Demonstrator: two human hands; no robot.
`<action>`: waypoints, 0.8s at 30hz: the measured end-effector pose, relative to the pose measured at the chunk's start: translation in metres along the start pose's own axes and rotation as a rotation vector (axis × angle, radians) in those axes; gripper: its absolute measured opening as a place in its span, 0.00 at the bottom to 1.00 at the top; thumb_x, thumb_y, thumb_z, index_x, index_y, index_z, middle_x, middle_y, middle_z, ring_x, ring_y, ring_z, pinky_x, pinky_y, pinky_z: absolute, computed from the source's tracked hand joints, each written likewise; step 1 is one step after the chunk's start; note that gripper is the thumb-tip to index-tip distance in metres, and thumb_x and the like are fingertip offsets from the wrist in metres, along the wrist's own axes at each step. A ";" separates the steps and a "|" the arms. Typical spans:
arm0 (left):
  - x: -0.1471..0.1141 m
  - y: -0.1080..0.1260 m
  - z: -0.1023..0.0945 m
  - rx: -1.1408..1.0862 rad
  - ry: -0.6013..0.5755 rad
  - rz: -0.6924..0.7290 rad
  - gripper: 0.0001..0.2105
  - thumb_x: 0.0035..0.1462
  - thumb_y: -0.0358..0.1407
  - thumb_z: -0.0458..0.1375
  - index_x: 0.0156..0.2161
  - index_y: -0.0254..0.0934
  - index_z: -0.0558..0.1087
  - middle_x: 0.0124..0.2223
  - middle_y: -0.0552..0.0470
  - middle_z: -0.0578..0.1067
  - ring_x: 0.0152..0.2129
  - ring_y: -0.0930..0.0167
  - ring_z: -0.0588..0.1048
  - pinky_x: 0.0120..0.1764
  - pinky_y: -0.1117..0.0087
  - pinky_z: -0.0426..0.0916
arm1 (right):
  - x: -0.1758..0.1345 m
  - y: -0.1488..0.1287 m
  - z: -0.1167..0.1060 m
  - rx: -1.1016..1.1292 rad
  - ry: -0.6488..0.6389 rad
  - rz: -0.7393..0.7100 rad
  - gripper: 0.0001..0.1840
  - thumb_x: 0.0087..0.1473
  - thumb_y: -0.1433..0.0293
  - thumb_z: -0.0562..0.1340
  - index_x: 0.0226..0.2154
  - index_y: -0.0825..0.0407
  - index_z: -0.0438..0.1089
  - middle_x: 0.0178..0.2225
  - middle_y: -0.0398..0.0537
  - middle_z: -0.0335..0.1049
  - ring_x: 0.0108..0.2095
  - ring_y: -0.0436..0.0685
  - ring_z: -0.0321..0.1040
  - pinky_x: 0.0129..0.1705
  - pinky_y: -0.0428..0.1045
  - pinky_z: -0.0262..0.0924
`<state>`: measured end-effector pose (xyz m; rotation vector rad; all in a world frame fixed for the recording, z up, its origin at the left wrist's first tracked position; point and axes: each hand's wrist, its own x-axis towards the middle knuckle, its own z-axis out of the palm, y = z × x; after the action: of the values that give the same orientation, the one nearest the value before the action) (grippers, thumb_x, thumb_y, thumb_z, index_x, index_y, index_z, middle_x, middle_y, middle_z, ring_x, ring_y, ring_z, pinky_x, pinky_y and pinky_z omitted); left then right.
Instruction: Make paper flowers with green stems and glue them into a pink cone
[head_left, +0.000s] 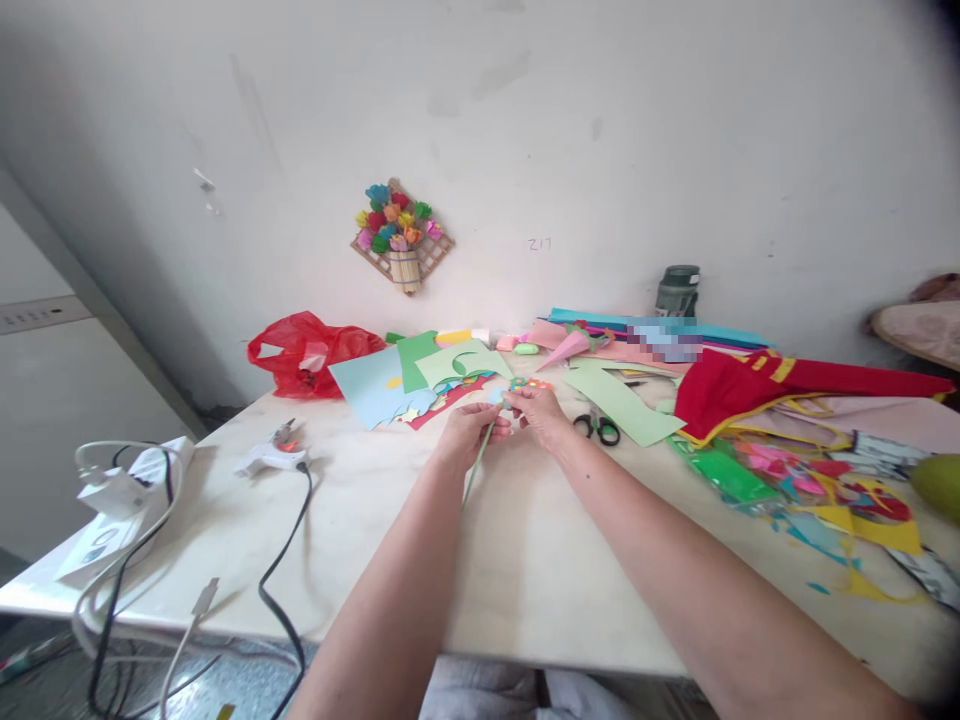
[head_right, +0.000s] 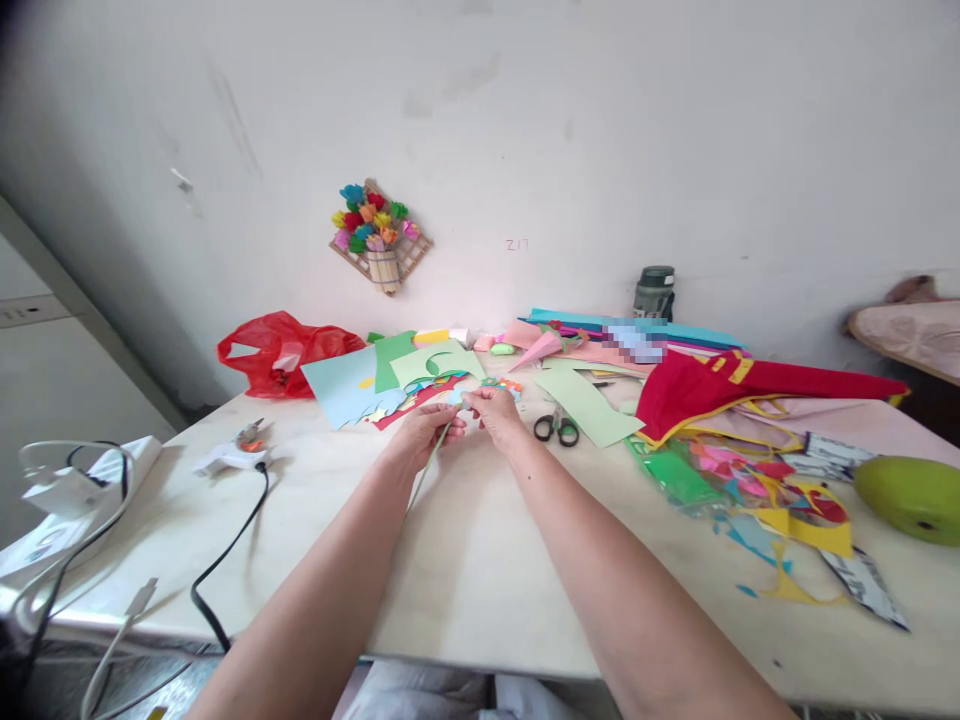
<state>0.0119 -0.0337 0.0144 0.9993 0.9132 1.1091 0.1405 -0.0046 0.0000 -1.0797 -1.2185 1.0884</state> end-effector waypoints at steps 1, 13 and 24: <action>0.000 0.001 0.001 0.001 0.011 -0.007 0.04 0.48 0.29 0.58 0.26 0.31 0.67 0.21 0.49 0.73 0.16 0.75 0.71 0.21 0.77 0.65 | 0.000 0.000 0.001 -0.021 0.020 -0.024 0.12 0.35 0.62 0.61 0.20 0.55 0.65 0.16 0.38 0.59 0.17 0.45 0.53 0.16 0.42 0.46; -0.048 0.070 -0.022 0.019 0.341 0.140 0.05 0.47 0.29 0.59 0.25 0.30 0.66 0.20 0.49 0.73 0.15 0.74 0.71 0.21 0.76 0.66 | -0.008 -0.013 0.051 0.051 -0.153 -0.006 0.16 0.42 0.58 0.58 0.23 0.55 0.67 0.16 0.42 0.63 0.14 0.45 0.54 0.14 0.43 0.48; -0.136 0.115 -0.137 -0.280 0.765 0.350 0.01 0.51 0.26 0.54 0.30 0.31 0.68 0.22 0.52 0.72 0.17 0.77 0.72 0.18 0.81 0.65 | -0.037 -0.016 0.205 -0.650 -0.370 -0.325 0.10 0.45 0.62 0.58 0.25 0.51 0.71 0.26 0.45 0.72 0.29 0.51 0.66 0.29 0.45 0.54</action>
<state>-0.1760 -0.1263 0.0950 0.4963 1.1564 1.9273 -0.0646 -0.0362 0.0199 -1.1201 -2.0551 0.6597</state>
